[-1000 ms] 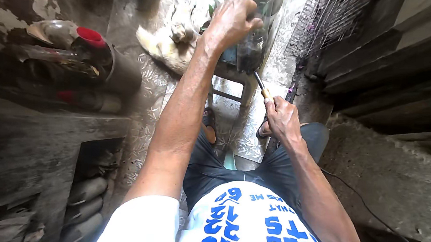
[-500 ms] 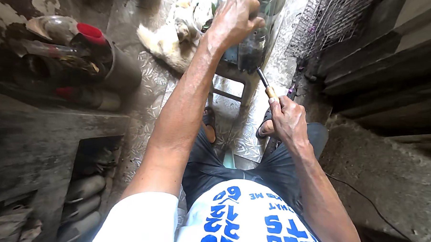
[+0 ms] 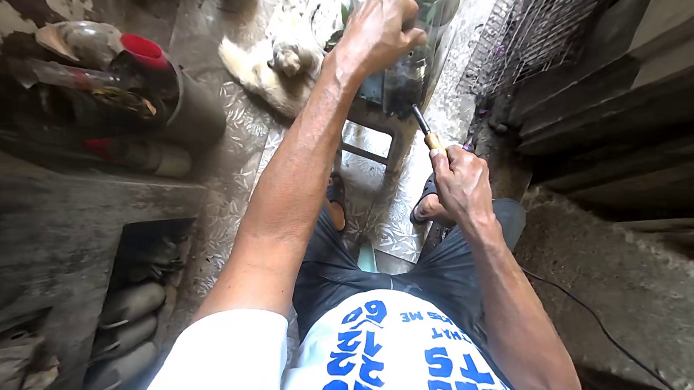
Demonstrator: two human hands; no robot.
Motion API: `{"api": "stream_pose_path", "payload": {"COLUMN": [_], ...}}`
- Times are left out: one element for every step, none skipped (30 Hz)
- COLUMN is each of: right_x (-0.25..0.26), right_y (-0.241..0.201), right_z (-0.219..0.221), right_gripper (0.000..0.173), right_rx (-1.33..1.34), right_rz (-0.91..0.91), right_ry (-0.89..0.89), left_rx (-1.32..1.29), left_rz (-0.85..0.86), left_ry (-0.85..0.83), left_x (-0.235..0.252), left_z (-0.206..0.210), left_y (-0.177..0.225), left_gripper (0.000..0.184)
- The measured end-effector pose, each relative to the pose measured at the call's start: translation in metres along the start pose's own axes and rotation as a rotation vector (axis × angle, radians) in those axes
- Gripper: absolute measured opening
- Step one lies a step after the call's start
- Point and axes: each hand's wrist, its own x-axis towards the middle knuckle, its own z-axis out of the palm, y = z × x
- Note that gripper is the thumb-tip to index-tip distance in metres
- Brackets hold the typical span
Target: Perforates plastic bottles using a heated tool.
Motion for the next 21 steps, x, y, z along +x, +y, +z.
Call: {"api": "stream_pose_path", "payload": {"right_x": [0.003,0.007,0.014,0.02,0.023,0.024,0.025,0.023,0.018,0.011,0.0,-0.007,-0.012,-0.015,-0.016,-0.015,-0.014,-0.013,-0.011,-0.009,-0.008], "right_y": [0.0,0.0,-0.002,-0.003,-0.004,-0.005,-0.006,-0.006,-0.006,-0.005,-0.002,-0.001,-0.002,-0.004,-0.005,-0.006,-0.006,-0.006,-0.006,-0.006,-0.006], "right_z": [0.001,0.002,0.004,0.006,0.007,0.007,0.006,0.004,0.001,-0.004,-0.008,-0.012,-0.016,-0.019,-0.021,-0.022,-0.022,-0.02,-0.019,-0.018,-0.017], "right_gripper": [0.047,0.048,0.048,0.048,0.048,0.048,0.048,0.048,0.048,0.048,0.048,0.048,0.048,0.047,0.047,0.047,0.047,0.048,0.049,0.049,0.049], "right_rx": [-0.007,-0.024,-0.044,-0.057,-0.068,-0.073,-0.075,-0.071,-0.061,-0.048,-0.028,-0.003,0.014,0.026,0.032,0.035,0.032,0.023,0.018,0.019,0.025], "right_rz": [0.003,0.021,0.06,0.079,0.087,0.091,0.091,0.086,0.074,0.054,0.017,0.005,0.004,0.009,0.009,0.01,0.007,0.006,0.009,0.011,0.015], "right_ry": [0.001,-0.005,-0.02,-0.028,-0.032,-0.035,-0.041,-0.044,-0.038,-0.026,-0.003,0.012,0.021,0.024,0.028,0.028,0.029,0.028,0.024,0.021,0.02], "left_rx": [-0.003,-0.001,0.002,0.005,0.005,0.005,0.004,0.007,0.011,0.011,0.01,0.009,0.007,0.006,0.004,0.001,-0.002,-0.004,-0.007,-0.009,-0.009], "left_rz": [0.003,0.003,0.005,0.007,0.003,-0.004,-0.005,-0.004,-0.001,0.004,0.011,0.016,0.013,0.002,-0.003,0.002,0.009,0.013,0.014,0.01,0.003], "left_ry": [0.0,0.001,0.0,0.003,0.0,-0.006,-0.006,-0.002,0.0,0.006,0.012,0.019,0.019,0.012,0.008,0.008,0.01,0.009,0.009,0.009,0.007], "left_x": [0.0,0.001,0.001,0.001,0.001,0.001,0.001,0.001,0.001,0.0,0.001,0.001,0.0,-0.001,-0.001,-0.001,-0.001,0.0,0.0,0.0,-0.001], "left_z": [0.0,0.001,0.001,0.002,0.001,0.001,0.001,0.001,0.001,0.002,0.002,0.002,0.003,0.002,0.002,0.002,0.002,0.003,0.003,0.002,0.001], "left_y": [0.0,-0.001,-0.001,-0.002,-0.001,0.0,0.0,0.0,-0.001,-0.001,-0.001,-0.002,-0.001,0.0,0.0,0.0,-0.001,-0.002,-0.002,-0.002,-0.001], "left_gripper": [0.041,0.041,0.04,0.04,0.04,0.04,0.04,0.04,0.04,0.039,0.039,0.039,0.039,0.039,0.039,0.039,0.04,0.04,0.04,0.04,0.04]}}
